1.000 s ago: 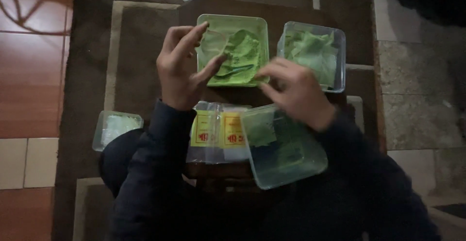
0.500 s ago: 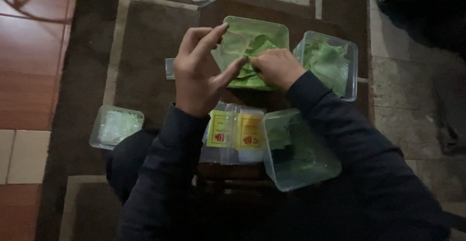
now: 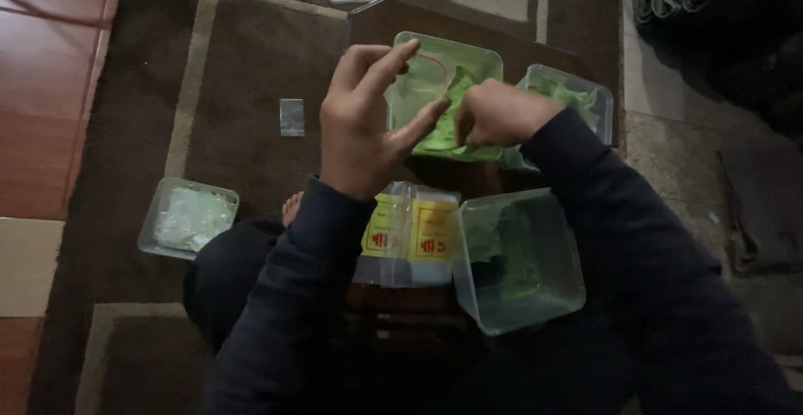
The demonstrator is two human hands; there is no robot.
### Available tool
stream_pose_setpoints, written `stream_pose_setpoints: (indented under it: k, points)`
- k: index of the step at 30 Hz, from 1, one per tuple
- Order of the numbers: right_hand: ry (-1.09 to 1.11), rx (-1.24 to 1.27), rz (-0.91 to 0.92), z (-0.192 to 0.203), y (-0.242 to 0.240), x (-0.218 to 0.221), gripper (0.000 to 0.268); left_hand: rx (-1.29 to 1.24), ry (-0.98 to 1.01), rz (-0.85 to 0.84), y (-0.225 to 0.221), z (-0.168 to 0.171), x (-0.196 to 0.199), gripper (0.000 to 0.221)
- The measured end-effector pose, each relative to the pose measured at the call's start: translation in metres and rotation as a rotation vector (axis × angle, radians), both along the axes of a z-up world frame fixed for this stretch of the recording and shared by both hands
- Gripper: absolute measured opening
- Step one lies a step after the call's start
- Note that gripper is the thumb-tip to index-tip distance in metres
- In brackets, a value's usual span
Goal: The person fills small plastic bags with green herbal powder and dried leaves using a spoon and seals the bags by hand.
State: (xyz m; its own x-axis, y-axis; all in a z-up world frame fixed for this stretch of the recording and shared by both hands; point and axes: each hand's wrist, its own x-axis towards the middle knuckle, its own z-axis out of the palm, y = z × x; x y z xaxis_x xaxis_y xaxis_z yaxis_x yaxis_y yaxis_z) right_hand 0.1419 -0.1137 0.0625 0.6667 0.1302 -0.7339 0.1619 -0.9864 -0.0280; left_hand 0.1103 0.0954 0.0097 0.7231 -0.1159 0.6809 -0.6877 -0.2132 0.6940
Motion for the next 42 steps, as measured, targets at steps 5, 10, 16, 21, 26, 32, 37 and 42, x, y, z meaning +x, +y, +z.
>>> stream_pose_setpoints:
  k: [5, 10, 16, 21, 26, 32, 37, 42]
  points:
    - [-0.156, 0.039, -0.019, -0.044, -0.02, 0.011, 0.025, -0.001, 0.002, 0.004, 0.0, 0.002, -0.001, 0.057]
    - [-0.383, 0.032, -0.17, -0.034, -0.01, 0.009, 0.024, 0.018, -0.001, 0.019, 0.001, 0.0, 0.001, 0.055]
    - [-0.225, -0.209, -0.118, -0.011, -0.001, 0.004, 0.017, -0.021, 0.025, 0.005, 0.003, 0.0, 0.001, 0.056]
    - [-0.419, -0.189, -0.034, -0.063, -0.014, 0.016, 0.018, -0.017, 0.009, -0.003, 0.002, 0.004, 0.002, 0.055]
    - [-0.627, -0.078, -0.011, -0.09, -0.015, 0.028, 0.028, -0.038, 0.021, 0.012, 0.003, 0.007, 0.001, 0.056]
    - [-0.649, -0.193, 0.065, -0.072, -0.021, 0.029, 0.019, -0.051, 0.036, 0.014, 0.013, 0.007, 0.002, 0.054]
    - [-0.712, -0.232, 0.096, -0.097, -0.03, 0.041, 0.016, -0.048, 0.031, 0.038, 0.01, 0.013, 0.002, 0.055]
    - [-0.875, -0.223, 0.283, -0.127, -0.031, 0.043, 0.011, -0.057, 0.05, 0.026, 0.011, 0.011, 0.004, 0.056]
